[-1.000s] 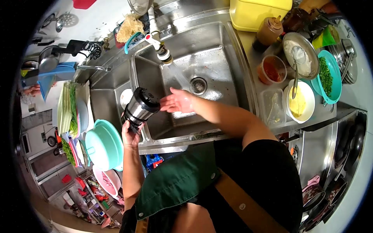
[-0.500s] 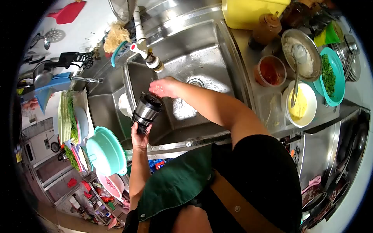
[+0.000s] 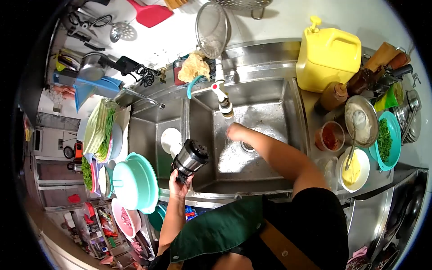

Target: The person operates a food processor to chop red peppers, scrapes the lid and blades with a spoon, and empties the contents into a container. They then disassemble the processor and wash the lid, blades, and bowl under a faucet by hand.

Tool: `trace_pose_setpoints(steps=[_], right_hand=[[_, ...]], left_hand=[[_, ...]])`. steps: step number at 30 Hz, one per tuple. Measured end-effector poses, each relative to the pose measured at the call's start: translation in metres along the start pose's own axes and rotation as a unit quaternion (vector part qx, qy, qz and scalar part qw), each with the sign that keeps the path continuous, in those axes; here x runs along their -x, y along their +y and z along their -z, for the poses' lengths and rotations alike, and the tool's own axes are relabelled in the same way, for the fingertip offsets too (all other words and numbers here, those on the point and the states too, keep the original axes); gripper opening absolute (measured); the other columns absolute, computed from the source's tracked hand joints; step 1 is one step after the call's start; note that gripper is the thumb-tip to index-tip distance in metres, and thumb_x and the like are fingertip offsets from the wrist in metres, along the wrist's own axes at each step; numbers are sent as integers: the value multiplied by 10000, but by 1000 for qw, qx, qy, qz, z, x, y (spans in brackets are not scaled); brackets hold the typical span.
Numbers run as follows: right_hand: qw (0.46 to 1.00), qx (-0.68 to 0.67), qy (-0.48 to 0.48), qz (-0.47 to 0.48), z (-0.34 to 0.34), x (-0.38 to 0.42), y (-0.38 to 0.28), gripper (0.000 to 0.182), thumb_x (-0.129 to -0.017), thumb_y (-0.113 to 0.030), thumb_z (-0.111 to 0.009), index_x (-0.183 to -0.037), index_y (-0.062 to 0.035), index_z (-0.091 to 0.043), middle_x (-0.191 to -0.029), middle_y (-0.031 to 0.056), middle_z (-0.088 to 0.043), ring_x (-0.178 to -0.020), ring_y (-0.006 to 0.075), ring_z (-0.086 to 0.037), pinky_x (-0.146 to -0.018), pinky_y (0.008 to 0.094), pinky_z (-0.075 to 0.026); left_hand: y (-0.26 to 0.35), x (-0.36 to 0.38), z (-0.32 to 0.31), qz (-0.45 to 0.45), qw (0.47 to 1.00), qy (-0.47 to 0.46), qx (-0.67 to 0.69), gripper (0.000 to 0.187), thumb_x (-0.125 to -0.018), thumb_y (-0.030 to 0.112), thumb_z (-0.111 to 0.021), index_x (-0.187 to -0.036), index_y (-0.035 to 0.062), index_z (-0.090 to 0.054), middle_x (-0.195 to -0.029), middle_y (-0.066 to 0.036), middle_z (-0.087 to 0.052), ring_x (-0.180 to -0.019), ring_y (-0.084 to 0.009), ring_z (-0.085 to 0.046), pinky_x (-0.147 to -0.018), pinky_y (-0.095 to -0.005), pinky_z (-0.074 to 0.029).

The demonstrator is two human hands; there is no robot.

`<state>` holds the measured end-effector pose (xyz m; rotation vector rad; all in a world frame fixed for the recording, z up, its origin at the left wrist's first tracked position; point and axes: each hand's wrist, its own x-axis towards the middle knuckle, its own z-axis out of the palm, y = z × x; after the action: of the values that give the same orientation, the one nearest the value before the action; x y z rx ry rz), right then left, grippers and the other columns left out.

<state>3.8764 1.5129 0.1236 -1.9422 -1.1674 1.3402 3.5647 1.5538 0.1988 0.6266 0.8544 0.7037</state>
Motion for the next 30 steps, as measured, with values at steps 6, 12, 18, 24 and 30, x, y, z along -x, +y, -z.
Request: trace_pose_setpoints(steps=[6, 12, 18, 24, 30], right_hand=[[932, 122, 226, 256, 84, 60, -168, 136, -787, -136, -476, -711, -53, -551, -665, 141, -580, -647, 291, -580, -590, 411, -440], [793, 452, 337, 233, 139, -40, -215, 203, -773, -194, -542, -934, -89, -605, -934, 126, -574, -888, 305, -560, -804, 371, -460], [574, 344, 567, 480, 136, -34, -263, 139, -739, -149, -548, -826, -48, -511, -639, 95, -525, -572, 253, -518, -540, 394, -441], [777, 271, 293, 487, 61, 103, -237, 342, -776, -217, -523, -1068, -41, -486, -823, 167, -591, -749, 317, -597, -757, 433, -455], [929, -339, 130, 69, -31, -37, 94, 345, -783, -154, -572, -1078, -11, -466, -844, 91, -601, -778, 163, -578, -664, 315, -475]], left_hand=[[28, 19, 34, -16, 999, 2, 34, 571, -693, 231, -674, -1195, 178, -409, -1140, -71, -507, -980, -277, -554, -714, -407, -532], [28, 29, 65, -50, 995, -19, 86, 570, -725, 294, -651, -1190, 31, -453, -1174, -143, -517, -1051, -315, -523, -826, -461, -492], [28, 32, 91, -17, 995, 17, 97, 510, -753, 340, -611, -1125, 12, -490, -1063, -136, -579, -928, -294, -585, -763, -440, -516], [24, 32, 93, -17, 997, -16, 67, 563, -727, 309, -623, -1180, 14, -464, -1145, -140, -541, -1010, -297, -549, -836, -441, -475], [18, 34, 94, 38, 999, -10, 21, 582, -735, 338, -619, -1191, 13, -458, -1170, -142, -531, -1067, -289, -522, -888, -426, -448]])
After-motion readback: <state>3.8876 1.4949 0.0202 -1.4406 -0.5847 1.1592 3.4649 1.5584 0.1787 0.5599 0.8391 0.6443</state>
